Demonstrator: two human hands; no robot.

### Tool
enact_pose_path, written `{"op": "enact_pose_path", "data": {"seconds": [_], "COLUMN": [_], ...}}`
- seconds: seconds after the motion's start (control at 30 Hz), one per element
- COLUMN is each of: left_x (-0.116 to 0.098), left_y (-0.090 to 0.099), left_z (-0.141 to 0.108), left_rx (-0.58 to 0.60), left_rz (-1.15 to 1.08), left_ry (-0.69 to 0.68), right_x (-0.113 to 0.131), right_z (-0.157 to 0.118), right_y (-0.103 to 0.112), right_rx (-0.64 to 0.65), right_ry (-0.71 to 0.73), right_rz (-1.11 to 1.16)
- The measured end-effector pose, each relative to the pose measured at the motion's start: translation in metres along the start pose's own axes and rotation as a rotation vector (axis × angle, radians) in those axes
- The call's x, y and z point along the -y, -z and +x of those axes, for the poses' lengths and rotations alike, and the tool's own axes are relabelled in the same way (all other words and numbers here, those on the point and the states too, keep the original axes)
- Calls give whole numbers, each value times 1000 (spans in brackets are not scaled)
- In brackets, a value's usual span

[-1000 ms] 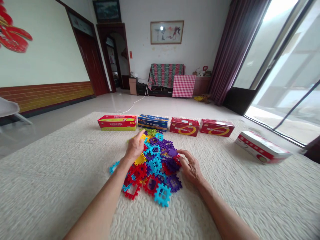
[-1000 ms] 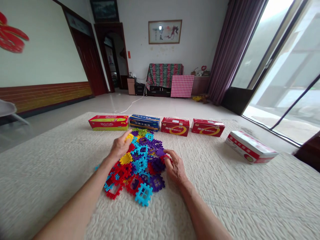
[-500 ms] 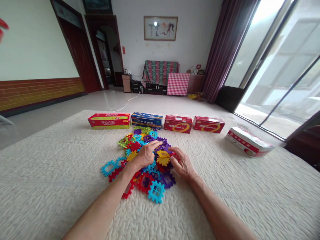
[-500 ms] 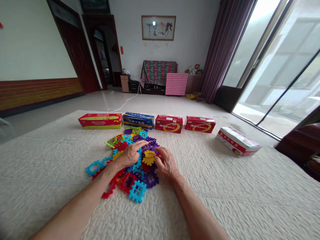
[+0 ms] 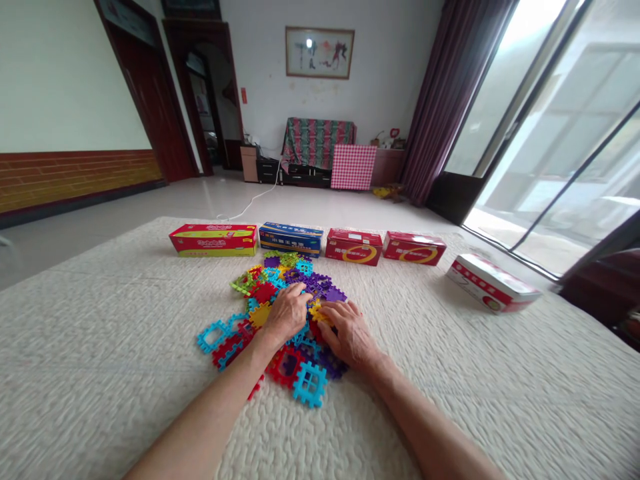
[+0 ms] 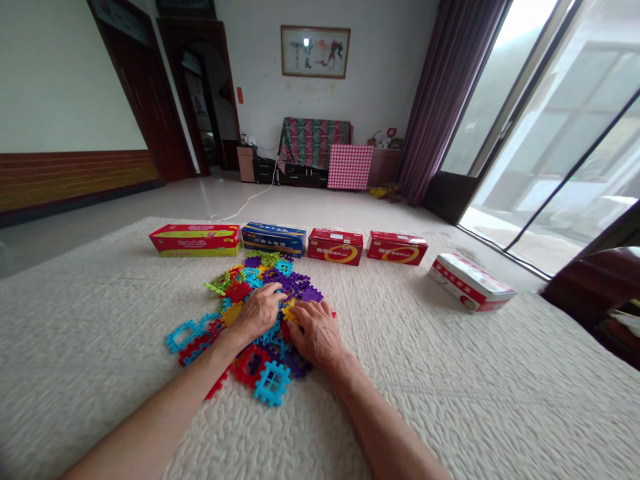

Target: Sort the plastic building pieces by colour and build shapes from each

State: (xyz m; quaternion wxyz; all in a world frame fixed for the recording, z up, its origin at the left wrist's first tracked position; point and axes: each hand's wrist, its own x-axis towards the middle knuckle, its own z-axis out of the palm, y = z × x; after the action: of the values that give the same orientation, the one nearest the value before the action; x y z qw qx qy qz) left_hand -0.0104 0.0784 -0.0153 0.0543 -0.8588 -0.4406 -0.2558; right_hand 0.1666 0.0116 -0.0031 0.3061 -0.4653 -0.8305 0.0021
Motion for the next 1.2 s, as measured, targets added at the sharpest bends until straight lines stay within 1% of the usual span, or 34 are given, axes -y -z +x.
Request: {"op": "enact_pose_path", "data": {"seconds": [0.07, 0.2, 0.3, 0.37, 0.47, 0.53, 0.6, 0.67, 0.73, 0.8, 0.87, 0.9, 0.93, 1.07, 1.13, 1.2], "left_x": [0, 0, 0, 0, 0, 0, 0, 1, 1, 2, 2, 2, 2, 0, -1, -1], "left_y": [0, 0, -1, -1, -2, -2, -3, -3, -3, -3, -3, -3, -3, -2, -1, 0], "left_z": [0, 0, -1, -2, -2, -2, -2, -2, -1, -1, -1, -1, -1, -2, -1, -1], "left_rx": [-3, -9, -8, -14, -22, -24, -18, -9, 2, 2, -2, -4, -7, -28, -35, -30], "left_rz": [-1, 0, 3, -1, -7, -5, -6, -10, -7, 2, 7, 8, 7, 1, -1, 6], "left_ry": [-5, -12, -12, -12, -9, -6, -7, -9, -10, -12, -19, -21, -21, -25, -26, -28], "right_x": [-4, -14, -20, -25, -39, -53, -70, -85, -97, -106, -112, -115, -117, -123, -123, -122], "right_z": [1, 1, 1, 2, 4, 3, -1, -5, -9, -12, -14, -15, -17, -27, -31, -33], "right_y": [-1, -4, -6, -7, -7, -4, 0, 4, 8, 12, 18, 22, 26, 45, 51, 52], "right_rx": [-28, -144, -204, -280, -423, -457, -442, -400, -370, -368, -372, -347, -298, -19, 40, 63], "right_ry": [-1, -92, -121, -155, -313, -436, -539, -590, -602, -605, -603, -587, -560, -441, -428, -428], "right_rz": [8, 16, 49, 100, 179, 191, 167, 135, 109, 108, 148, 175, 198, 203, 181, 136]}}
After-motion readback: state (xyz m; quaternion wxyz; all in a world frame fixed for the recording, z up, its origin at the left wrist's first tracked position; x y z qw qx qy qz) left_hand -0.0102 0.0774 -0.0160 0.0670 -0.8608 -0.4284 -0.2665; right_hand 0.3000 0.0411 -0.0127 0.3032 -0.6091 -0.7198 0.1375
